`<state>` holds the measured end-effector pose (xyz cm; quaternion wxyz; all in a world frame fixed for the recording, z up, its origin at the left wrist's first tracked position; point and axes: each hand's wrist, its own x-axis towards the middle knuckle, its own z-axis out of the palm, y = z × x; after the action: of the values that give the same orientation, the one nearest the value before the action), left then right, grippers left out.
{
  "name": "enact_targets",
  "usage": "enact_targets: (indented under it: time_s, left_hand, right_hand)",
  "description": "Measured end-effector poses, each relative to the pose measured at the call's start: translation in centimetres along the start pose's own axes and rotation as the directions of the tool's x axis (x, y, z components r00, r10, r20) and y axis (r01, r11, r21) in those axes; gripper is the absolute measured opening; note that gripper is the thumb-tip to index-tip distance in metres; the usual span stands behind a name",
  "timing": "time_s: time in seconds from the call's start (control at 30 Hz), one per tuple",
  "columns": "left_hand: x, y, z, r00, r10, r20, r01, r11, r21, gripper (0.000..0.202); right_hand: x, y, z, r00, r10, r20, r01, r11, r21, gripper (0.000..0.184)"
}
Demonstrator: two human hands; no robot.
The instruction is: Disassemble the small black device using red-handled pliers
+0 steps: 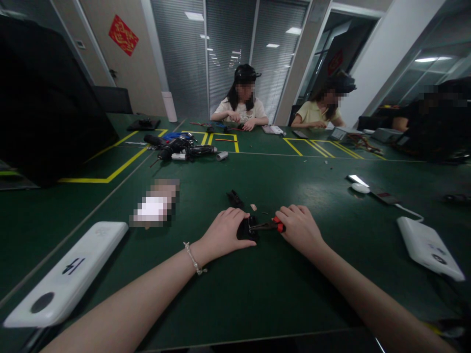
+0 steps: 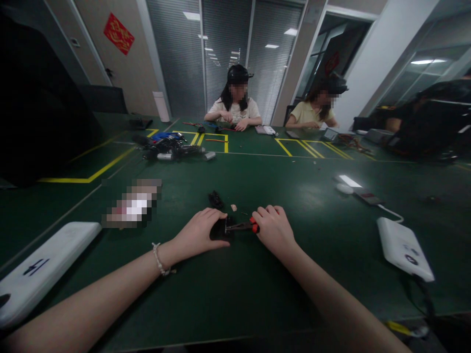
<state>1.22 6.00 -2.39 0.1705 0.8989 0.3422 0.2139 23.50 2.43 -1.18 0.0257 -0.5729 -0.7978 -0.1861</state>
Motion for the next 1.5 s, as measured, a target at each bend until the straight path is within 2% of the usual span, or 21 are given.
enact_targets:
  time_s: [0.23,0.5,0.67,1.13,1.5]
  left_hand:
    - [0.03,0.02,0.06,1.000,-0.001,-0.001,0.001,1.000,0.000,0.058]
    - [0.06,0.05,0.08,1.000,0.002,-0.007,-0.002,1.000,0.009,0.057]
    - [0.03,0.06,0.07,1.000,0.005,-0.006,-0.005,1.000,0.009,0.058]
    - [0.02,-0.08,0.09,1.000,0.003,0.006,-0.003,1.000,-0.001,0.058]
    - [0.13,-0.11,0.26,1.000,0.012,-0.012,-0.012,1.000,0.016,0.058]
  right_hand:
    - [-0.06,0.04,-0.04,0.999,-0.011,-0.035,0.011,1.000,-0.019,0.021]
    - [-0.05,0.12,0.51,1.000,0.002,-0.003,-0.002,1.000,0.016,0.020]
    - [-0.06,0.17,0.31,1.000,-0.008,-0.020,0.008,1.000,-0.008,0.023]
    - [-0.03,0.07,0.06,1.000,0.001,0.006,-0.001,1.000,0.015,0.019]
    - [-0.07,-0.14,-0.33,1.000,-0.001,0.001,0.001,0.998,-0.059,0.022]
